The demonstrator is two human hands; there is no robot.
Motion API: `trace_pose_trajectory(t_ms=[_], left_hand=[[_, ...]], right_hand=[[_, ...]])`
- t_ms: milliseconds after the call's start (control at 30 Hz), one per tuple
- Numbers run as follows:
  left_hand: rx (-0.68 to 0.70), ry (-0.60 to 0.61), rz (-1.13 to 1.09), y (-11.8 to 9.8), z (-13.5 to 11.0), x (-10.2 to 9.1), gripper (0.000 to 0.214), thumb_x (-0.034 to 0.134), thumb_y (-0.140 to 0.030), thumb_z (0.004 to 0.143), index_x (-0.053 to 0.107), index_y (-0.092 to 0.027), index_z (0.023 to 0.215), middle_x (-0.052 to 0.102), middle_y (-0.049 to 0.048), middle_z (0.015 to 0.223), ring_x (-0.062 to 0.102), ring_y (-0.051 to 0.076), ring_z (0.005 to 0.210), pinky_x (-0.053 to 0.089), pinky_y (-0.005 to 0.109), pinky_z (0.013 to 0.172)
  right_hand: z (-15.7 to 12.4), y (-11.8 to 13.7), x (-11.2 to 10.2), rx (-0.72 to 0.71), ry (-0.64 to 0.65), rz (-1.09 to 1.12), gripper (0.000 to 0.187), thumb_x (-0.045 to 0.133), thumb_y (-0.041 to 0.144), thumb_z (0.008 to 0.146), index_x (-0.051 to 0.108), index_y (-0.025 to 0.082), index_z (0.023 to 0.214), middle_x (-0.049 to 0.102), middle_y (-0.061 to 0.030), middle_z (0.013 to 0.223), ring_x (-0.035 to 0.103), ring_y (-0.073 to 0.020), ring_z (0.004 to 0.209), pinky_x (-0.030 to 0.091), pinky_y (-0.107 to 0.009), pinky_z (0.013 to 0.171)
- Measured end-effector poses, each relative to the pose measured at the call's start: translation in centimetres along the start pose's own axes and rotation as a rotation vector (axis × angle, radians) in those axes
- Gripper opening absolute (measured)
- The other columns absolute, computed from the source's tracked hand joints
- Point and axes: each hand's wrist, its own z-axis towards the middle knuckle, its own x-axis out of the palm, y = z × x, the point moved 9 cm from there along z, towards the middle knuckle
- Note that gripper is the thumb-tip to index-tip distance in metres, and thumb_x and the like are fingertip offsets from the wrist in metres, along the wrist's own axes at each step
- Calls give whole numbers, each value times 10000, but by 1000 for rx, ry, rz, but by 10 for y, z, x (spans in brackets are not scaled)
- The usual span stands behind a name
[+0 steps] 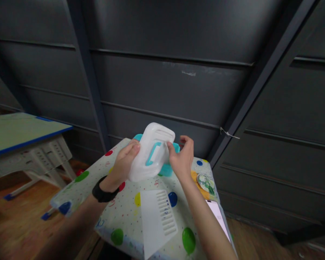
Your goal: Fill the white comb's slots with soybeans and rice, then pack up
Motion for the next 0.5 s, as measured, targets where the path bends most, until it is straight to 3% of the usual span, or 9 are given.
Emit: trace_pose_trajectory(t_ms=[33, 100, 167, 300, 500], left_hand=[[87, -11, 102, -14, -1, 2, 515, 673, -669, 1022, 578, -257, 727, 535, -7, 800, 492, 198, 776, 438, 361, 749], [216, 1, 260, -34, -5, 10, 557, 579, -653, 1078, 502, -263, 687, 512, -8, 766, 478, 203, 754, 415, 383, 757], [273, 40, 344, -39, -7, 20, 567, 526, -626, 1108, 458, -269, 673, 497, -9, 740, 470, 206, 735, 391, 394, 747], [313, 102, 472, -31, -11, 35, 481, 451, -513, 1145, 446, -284, 722, 498, 0, 761, 497, 230, 772, 378, 405, 763], [349, 315, 543, -26, -23, 56, 326, 426, -332, 1132, 443, -293, 809, 532, 10, 839, 496, 243, 829, 387, 417, 836]], right_hand=[[-5, 11, -1, -15, 3, -6, 550, 865, 661, 831, 634, 264, 1134, 715, -118, 1185, 683, -310, 1104, 601, -465, 946], [-20, 25, 16, 5, 162, 82, 454, 754, 689, 947, 653, 266, 1077, 721, -92, 1085, 690, -281, 1012, 604, -430, 881], [-36, 33, 36, 45, 320, 209, 456, 662, 726, 1006, 652, 271, 1021, 706, -54, 976, 676, -244, 900, 594, -388, 815], [-47, 35, 47, 84, 266, 329, 548, 657, 831, 955, 576, 290, 988, 627, 5, 878, 599, -201, 789, 543, -327, 728], [-41, 39, 47, 44, 322, 193, 563, 483, 803, 1069, 526, 286, 850, 544, 19, 780, 528, -204, 762, 463, -326, 702]])
